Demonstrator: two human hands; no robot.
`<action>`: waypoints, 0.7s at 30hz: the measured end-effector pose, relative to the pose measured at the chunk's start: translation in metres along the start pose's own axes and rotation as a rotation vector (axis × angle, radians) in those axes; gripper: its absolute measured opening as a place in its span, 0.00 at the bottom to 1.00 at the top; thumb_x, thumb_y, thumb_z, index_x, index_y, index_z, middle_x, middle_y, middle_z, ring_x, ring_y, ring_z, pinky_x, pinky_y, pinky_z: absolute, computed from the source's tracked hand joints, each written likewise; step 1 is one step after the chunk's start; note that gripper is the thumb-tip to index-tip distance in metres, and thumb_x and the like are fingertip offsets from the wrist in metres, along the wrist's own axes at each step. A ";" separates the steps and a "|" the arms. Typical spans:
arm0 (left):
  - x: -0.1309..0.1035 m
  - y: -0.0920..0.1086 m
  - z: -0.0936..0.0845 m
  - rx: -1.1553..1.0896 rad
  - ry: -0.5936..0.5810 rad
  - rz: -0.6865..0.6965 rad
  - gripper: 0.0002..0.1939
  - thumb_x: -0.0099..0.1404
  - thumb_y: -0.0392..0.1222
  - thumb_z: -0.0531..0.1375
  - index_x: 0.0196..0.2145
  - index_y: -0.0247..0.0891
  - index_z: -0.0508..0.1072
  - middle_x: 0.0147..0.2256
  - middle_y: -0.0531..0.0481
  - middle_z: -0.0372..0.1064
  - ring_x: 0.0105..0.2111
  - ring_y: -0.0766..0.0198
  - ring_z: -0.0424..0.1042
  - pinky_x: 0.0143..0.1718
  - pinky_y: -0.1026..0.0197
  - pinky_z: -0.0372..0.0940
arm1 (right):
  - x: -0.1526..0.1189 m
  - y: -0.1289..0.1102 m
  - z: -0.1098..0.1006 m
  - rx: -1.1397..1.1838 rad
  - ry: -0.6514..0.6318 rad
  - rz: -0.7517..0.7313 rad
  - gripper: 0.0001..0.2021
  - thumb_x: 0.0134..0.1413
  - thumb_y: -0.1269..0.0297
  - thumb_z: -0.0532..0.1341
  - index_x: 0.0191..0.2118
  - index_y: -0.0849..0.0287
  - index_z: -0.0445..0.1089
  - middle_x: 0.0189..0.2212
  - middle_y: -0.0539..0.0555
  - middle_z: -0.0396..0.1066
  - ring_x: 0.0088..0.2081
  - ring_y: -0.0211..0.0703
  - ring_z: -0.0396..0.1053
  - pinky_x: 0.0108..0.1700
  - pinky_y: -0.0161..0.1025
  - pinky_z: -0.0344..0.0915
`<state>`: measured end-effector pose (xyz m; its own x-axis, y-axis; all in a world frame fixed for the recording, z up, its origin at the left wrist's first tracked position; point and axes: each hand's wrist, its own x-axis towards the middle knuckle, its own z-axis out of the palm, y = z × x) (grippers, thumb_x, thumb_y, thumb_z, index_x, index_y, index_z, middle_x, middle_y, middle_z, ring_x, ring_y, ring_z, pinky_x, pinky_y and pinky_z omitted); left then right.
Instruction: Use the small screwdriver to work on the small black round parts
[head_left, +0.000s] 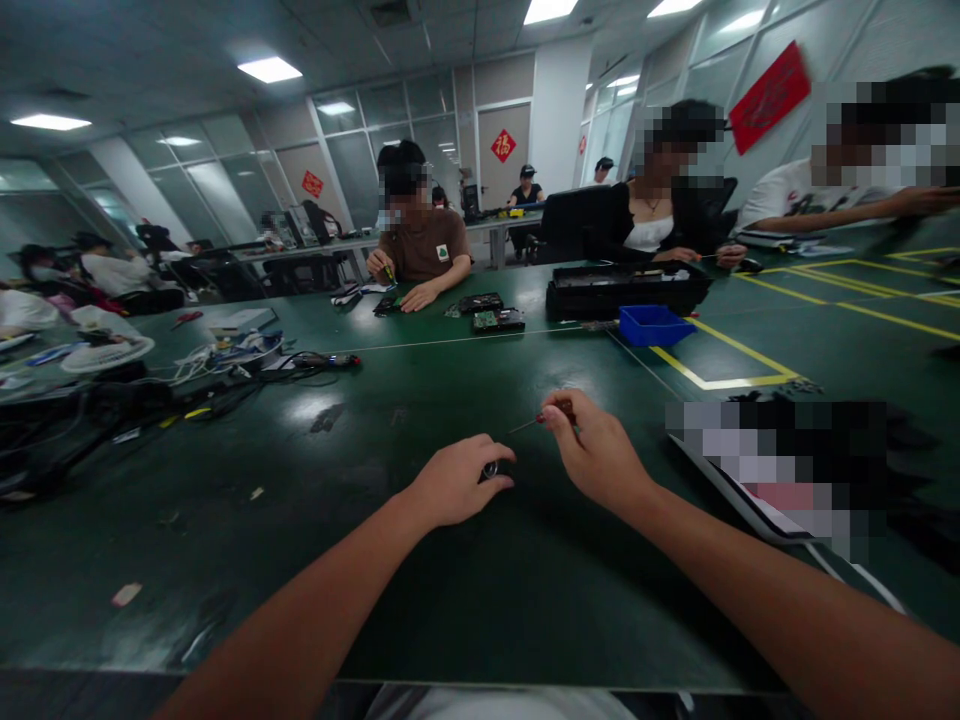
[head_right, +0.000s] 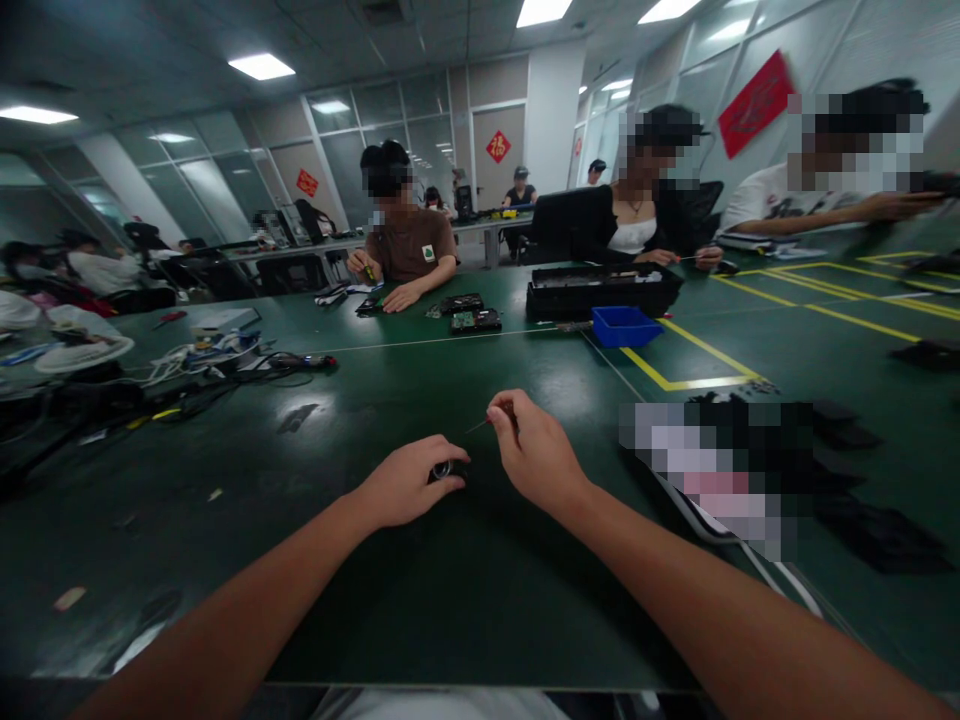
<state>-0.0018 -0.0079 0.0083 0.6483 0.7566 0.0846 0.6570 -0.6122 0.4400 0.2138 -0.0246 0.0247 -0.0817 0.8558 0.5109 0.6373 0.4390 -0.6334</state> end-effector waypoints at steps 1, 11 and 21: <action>0.000 0.000 0.000 0.017 -0.019 0.008 0.15 0.67 0.46 0.61 0.52 0.46 0.72 0.47 0.48 0.68 0.45 0.57 0.70 0.44 0.57 0.65 | 0.000 0.000 0.000 0.001 0.000 -0.001 0.08 0.67 0.61 0.51 0.41 0.55 0.65 0.33 0.54 0.74 0.35 0.46 0.73 0.37 0.41 0.65; 0.003 0.001 0.000 -0.019 -0.035 -0.009 0.12 0.67 0.45 0.61 0.48 0.43 0.75 0.47 0.50 0.73 0.47 0.56 0.72 0.48 0.55 0.65 | 0.000 -0.001 0.000 0.010 -0.015 0.011 0.08 0.67 0.61 0.51 0.41 0.56 0.65 0.34 0.54 0.75 0.36 0.46 0.74 0.37 0.41 0.66; 0.006 -0.034 -0.016 -0.497 0.362 -0.272 0.16 0.67 0.52 0.58 0.46 0.42 0.79 0.39 0.46 0.76 0.36 0.60 0.72 0.41 0.58 0.67 | 0.000 -0.001 -0.001 0.007 -0.050 0.011 0.09 0.68 0.60 0.51 0.42 0.56 0.65 0.34 0.54 0.75 0.36 0.46 0.74 0.37 0.41 0.65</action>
<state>-0.0259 0.0211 0.0084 0.2583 0.9511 0.1691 0.4670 -0.2762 0.8400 0.2136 -0.0255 0.0256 -0.1128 0.8731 0.4743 0.6327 0.4312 -0.6432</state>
